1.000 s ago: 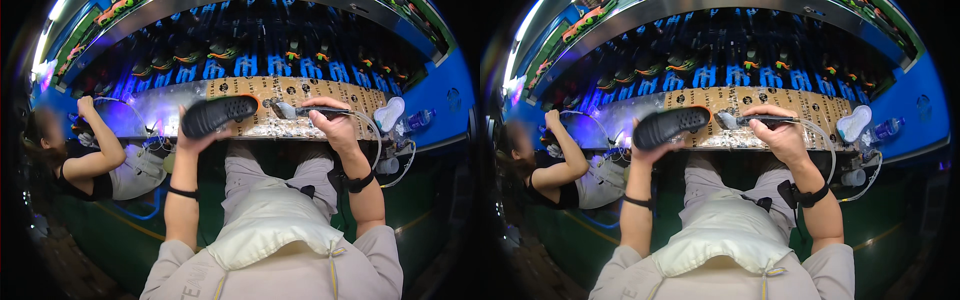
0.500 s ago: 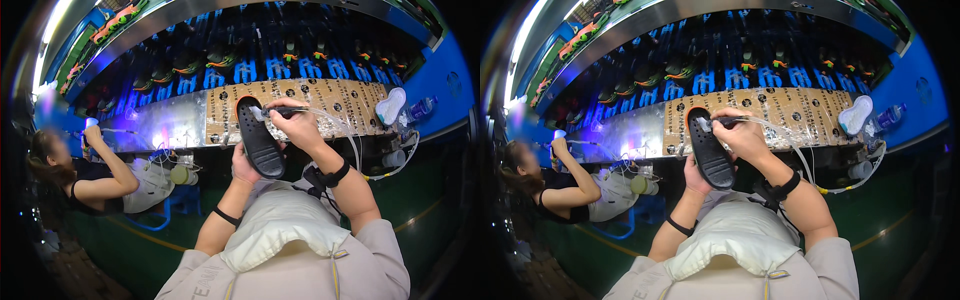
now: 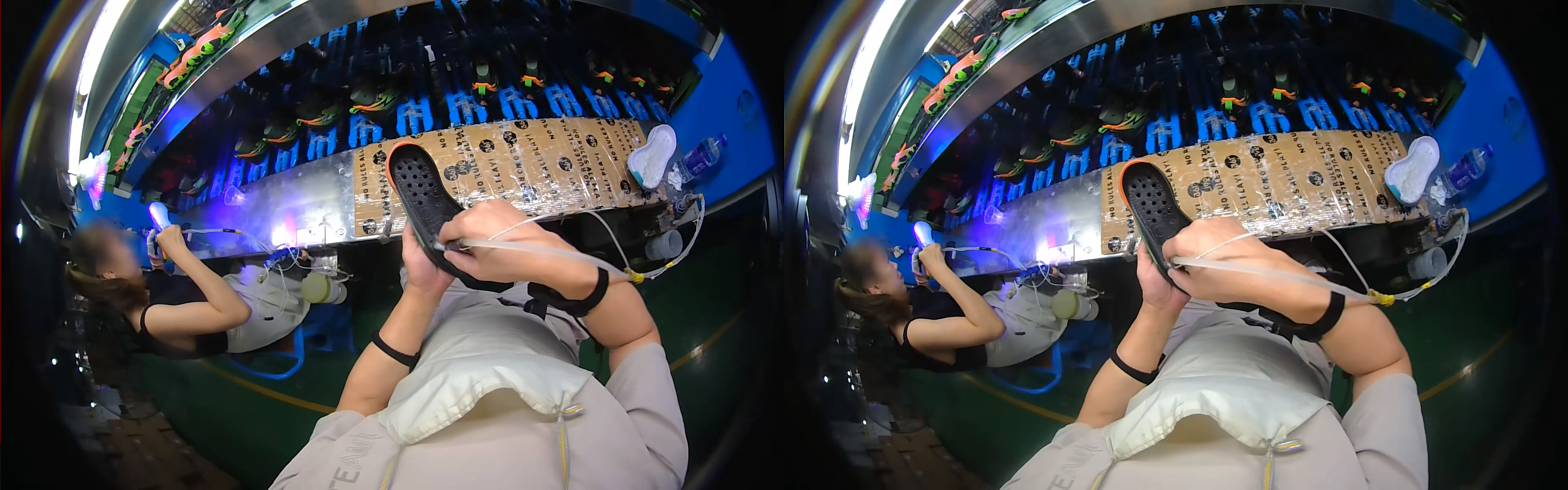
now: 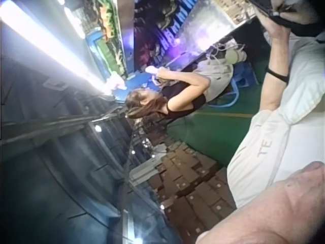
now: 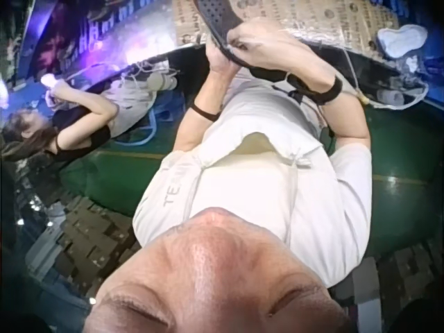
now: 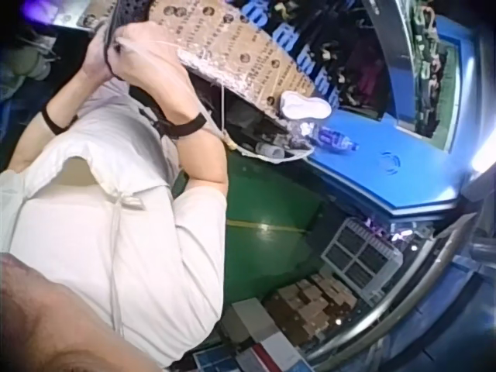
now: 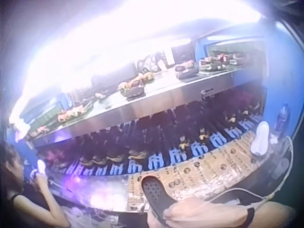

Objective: Applying adhesive or liquid treatment to the bottom of shoe soles using a brush-tip applicator on a manufacturing line.

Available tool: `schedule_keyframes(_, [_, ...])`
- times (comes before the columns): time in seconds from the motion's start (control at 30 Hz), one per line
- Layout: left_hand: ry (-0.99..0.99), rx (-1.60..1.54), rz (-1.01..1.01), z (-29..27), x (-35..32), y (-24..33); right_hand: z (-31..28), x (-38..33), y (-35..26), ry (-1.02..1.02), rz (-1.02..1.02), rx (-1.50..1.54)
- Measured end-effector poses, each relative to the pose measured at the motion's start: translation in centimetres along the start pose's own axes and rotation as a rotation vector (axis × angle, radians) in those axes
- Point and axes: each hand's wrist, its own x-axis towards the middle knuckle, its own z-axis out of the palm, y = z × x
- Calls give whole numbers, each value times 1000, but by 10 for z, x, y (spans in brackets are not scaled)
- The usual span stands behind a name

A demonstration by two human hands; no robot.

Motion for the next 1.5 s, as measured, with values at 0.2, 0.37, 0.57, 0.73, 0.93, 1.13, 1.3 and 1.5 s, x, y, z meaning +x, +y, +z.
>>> schedule_keyframes(0.2, [-94,-26,-31,25,-6,0,5,19,9,698,-75,277])
schedule_keyframes(0.37, [103,57,12,37,-15,-3,27,26,18,568,-289,121])
schedule_keyframes(0.57, [-323,-47,-76,42,-8,12,20,31,19,685,-105,586])
schedule_keyframes(0.73, [-16,61,77,46,-12,8,21,31,17,457,-450,190])
schedule_keyframes(0.93, [-66,-26,94,48,-5,18,20,25,13,638,-279,161])
schedule_keyframes(1.13, [-125,172,125,48,2,25,18,20,8,401,-436,308])
schedule_keyframes(1.3, [118,235,150,34,1,32,10,15,3,308,-480,-4])
schedule_keyframes(1.5, [66,80,122,29,8,51,2,10,5,428,-353,248])
